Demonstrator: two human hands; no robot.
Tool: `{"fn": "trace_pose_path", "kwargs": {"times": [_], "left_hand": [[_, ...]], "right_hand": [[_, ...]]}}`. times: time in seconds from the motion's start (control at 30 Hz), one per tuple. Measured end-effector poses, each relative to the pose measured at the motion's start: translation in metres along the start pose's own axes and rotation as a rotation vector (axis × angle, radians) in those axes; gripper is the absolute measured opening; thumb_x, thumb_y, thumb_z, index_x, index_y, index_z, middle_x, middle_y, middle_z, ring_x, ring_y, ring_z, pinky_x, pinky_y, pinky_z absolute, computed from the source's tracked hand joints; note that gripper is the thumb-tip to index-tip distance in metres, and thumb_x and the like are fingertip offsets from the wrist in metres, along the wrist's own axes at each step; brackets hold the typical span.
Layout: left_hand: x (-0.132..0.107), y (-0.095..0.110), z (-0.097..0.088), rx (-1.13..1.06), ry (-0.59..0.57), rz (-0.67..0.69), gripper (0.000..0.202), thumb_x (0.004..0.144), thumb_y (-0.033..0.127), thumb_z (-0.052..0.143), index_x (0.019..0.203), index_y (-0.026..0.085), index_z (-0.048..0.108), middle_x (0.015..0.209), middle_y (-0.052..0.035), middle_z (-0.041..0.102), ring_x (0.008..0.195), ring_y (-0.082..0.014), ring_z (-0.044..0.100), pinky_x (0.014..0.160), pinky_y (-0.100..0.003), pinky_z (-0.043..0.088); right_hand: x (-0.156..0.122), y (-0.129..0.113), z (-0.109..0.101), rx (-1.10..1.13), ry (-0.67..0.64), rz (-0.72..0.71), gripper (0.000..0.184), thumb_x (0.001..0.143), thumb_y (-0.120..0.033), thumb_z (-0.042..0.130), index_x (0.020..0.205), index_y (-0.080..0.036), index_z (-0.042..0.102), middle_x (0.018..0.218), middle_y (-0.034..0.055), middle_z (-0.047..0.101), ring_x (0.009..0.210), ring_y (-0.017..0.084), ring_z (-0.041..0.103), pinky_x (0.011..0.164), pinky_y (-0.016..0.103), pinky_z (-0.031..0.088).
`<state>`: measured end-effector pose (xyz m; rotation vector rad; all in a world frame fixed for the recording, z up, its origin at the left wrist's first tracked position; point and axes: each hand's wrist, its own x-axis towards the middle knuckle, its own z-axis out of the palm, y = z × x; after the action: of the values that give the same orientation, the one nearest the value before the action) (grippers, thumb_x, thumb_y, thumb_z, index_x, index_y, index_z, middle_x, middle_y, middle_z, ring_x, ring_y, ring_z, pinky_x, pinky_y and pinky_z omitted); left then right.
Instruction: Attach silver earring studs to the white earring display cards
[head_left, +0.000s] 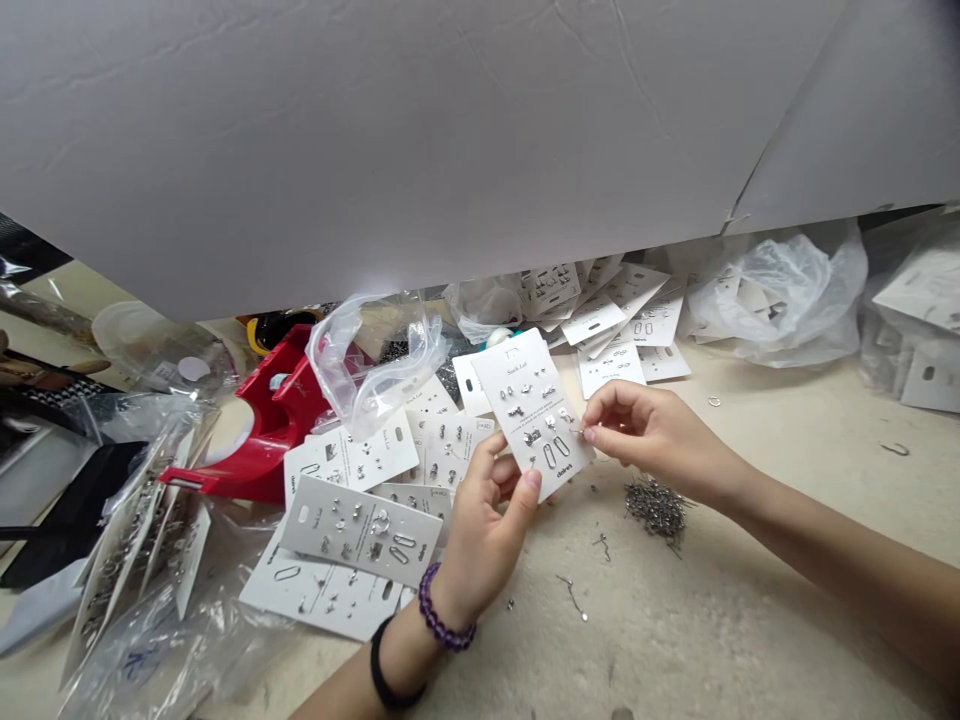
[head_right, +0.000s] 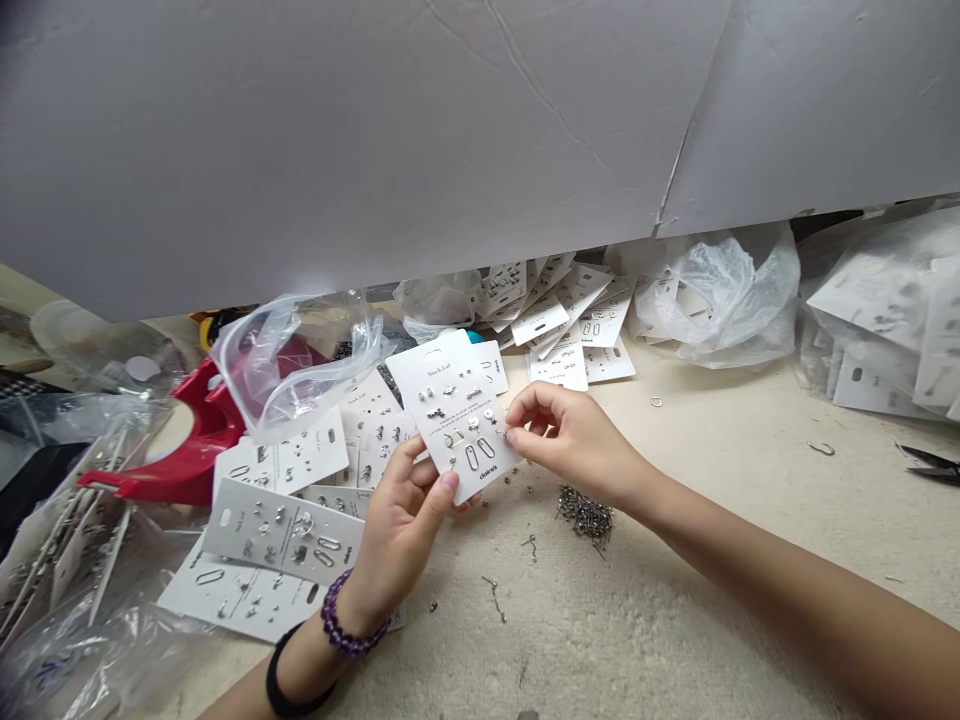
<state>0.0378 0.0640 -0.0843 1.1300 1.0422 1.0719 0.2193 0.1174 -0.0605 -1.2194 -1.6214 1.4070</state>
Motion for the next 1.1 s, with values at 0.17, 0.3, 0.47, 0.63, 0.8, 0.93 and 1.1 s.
{"fn": "trace_pose_path", "kwargs": {"times": [0.17, 0.3, 0.47, 0.63, 0.8, 0.93, 1.1], "left_hand": [[0.001, 0.001, -0.001, -0.004, 0.008, -0.016, 0.038, 0.083, 0.026, 0.049, 0.118, 0.018, 0.037, 0.111, -0.0122, 0.059, 0.095, -0.0202, 0.060, 0.071, -0.030, 0.053], [0.001, 0.002, 0.000, 0.021, 0.026, -0.019, 0.038, 0.083, 0.027, 0.049, 0.117, 0.017, 0.038, 0.108, -0.0124, 0.061, 0.091, -0.0199, 0.061, 0.066, -0.027, 0.052], [0.001, 0.003, -0.001, 0.017, 0.023, 0.002, 0.037, 0.083, 0.026, 0.048, 0.118, 0.018, 0.037, 0.109, -0.0116, 0.060, 0.088, -0.0178, 0.061, 0.066, -0.027, 0.052], [0.002, 0.002, -0.003, 0.040, 0.033, 0.030, 0.036, 0.084, 0.026, 0.047, 0.118, 0.019, 0.038, 0.106, -0.0100, 0.061, 0.080, -0.0144, 0.062, 0.068, -0.027, 0.052], [0.002, 0.002, -0.002, 0.066, 0.046, 0.001, 0.038, 0.083, 0.029, 0.048, 0.118, 0.018, 0.037, 0.108, -0.0121, 0.060, 0.083, -0.0172, 0.062, 0.063, -0.027, 0.052], [0.002, 0.002, -0.002, 0.075, 0.064, -0.013, 0.037, 0.083, 0.030, 0.048, 0.118, 0.020, 0.038, 0.105, -0.0097, 0.061, 0.079, -0.0151, 0.061, 0.067, -0.028, 0.052], [0.002, 0.002, -0.002, 0.070, 0.062, -0.008, 0.037, 0.083, 0.030, 0.047, 0.118, 0.021, 0.037, 0.108, -0.0092, 0.061, 0.084, -0.0160, 0.061, 0.066, -0.027, 0.051]], "right_hand": [[0.006, 0.009, 0.000, 0.345, -0.038, 0.190, 0.014, 0.069, -0.020, 0.062, 0.077, -0.015, 0.052, 0.068, -0.0016, 0.054, 0.048, 0.004, 0.042, 0.042, 0.017, 0.035], [0.011, 0.007, -0.012, 0.317, -0.131, 0.232, 0.009, 0.073, -0.022, 0.057, 0.078, -0.015, 0.057, 0.067, -0.0007, 0.053, 0.052, 0.006, 0.045, 0.044, 0.019, 0.038], [0.008, -0.003, -0.079, -0.555, -0.155, 0.101, 0.019, 0.081, -0.023, 0.047, 0.072, -0.017, 0.062, 0.069, 0.0039, 0.059, 0.055, 0.011, 0.051, 0.047, 0.025, 0.041], [-0.009, 0.007, -0.146, -1.099, -0.130, 0.064, 0.013, 0.072, -0.030, 0.063, 0.081, -0.023, 0.070, 0.082, 0.0079, 0.067, 0.062, 0.023, 0.062, 0.045, 0.029, 0.043], [-0.011, 0.004, -0.117, -1.105, -0.164, -0.062, 0.020, 0.080, -0.034, 0.053, 0.089, -0.024, 0.068, 0.088, 0.0058, 0.067, 0.068, 0.022, 0.062, 0.052, 0.032, 0.047], [0.000, 0.000, -0.070, -1.044, -0.322, -0.116, 0.018, 0.079, -0.018, 0.048, 0.081, -0.022, 0.066, 0.082, 0.0027, 0.065, 0.069, 0.018, 0.059, 0.055, 0.029, 0.043], [0.007, 0.009, -0.052, -1.132, -0.339, -0.089, 0.023, 0.075, -0.008, 0.042, 0.060, -0.017, 0.057, 0.064, 0.0024, 0.059, 0.057, 0.014, 0.052, 0.049, 0.025, 0.033]]}}
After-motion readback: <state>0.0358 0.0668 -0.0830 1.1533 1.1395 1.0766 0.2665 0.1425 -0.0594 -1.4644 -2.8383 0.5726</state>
